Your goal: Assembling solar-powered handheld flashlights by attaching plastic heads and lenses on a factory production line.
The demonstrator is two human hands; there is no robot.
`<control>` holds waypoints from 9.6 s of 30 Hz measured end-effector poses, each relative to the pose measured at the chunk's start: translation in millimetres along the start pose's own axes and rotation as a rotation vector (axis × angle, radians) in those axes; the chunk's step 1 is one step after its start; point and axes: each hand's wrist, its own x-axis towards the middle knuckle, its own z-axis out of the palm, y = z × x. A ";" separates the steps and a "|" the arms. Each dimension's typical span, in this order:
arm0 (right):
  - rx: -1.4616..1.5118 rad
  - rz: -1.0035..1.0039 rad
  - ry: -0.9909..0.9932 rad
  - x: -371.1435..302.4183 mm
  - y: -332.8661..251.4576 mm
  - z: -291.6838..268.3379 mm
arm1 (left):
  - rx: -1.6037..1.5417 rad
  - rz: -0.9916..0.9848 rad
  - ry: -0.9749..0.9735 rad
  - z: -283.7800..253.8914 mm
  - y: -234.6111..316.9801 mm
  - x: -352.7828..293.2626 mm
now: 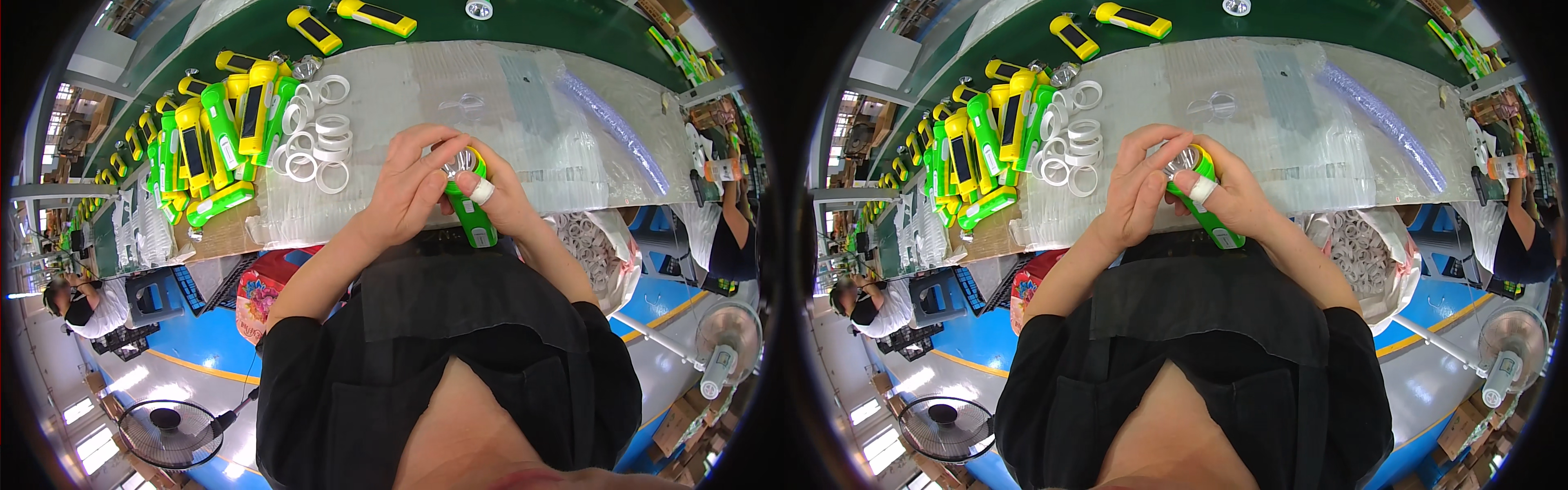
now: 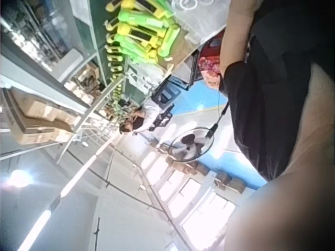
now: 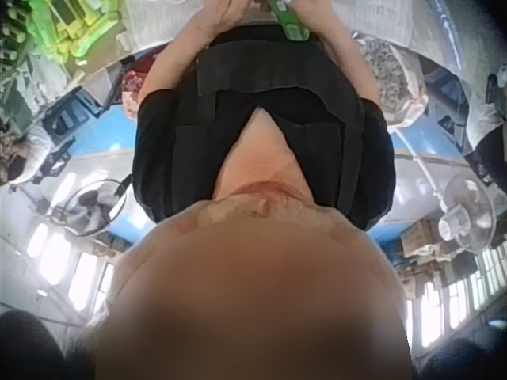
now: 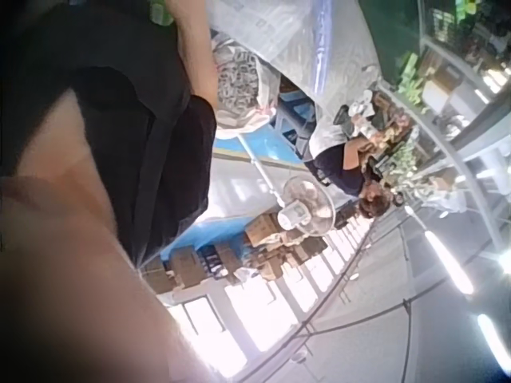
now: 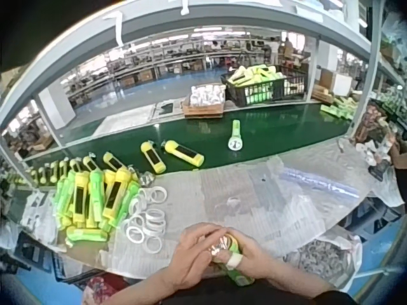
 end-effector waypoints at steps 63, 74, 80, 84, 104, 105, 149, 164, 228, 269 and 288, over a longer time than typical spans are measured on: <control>-1.137 -0.531 -0.183 35.5 -110.8 -66.2 | 0.070 -0.011 -0.155 -12.2 2.5 74.5; -1.397 -0.223 -0.355 46.1 -137.9 -50.2 | -0.075 -0.026 -0.076 13.7 -0.8 74.9; -1.637 -0.011 0.178 44.2 -114.4 -40.5 | 0.050 -0.106 -0.086 21.1 -2.8 77.3; -1.856 0.353 0.123 48.9 -139.3 -23.2 | 0.077 -0.010 -0.011 25.3 -3.5 79.0; -1.277 -0.520 -0.051 -7.1 -145.1 -25.0 | -0.498 -0.247 -0.362 -10.0 -6.8 56.4; -1.263 -0.566 -0.083 -11.2 -149.6 -18.7 | -0.536 -0.188 -0.445 -12.7 -7.1 49.7; 0.141 0.177 -0.178 16.1 -13.1 -10.9 | -0.494 -0.237 0.108 9.4 -32.9 49.1; -0.107 -0.056 0.095 -0.8 28.4 13.1 | 0.059 0.127 -0.158 -0.4 1.8 16.1; -0.061 -0.098 -0.003 22.8 21.0 5.1 | -0.019 0.072 0.074 -6.2 -10.8 5.2; -0.353 -0.652 0.126 72.9 -6.0 -24.0 | 0.150 -0.073 -0.115 -55.2 -9.3 65.8; -1.461 -0.190 -0.424 66.7 -141.8 -39.6 | 0.034 -0.070 -0.111 -0.9 -13.0 74.6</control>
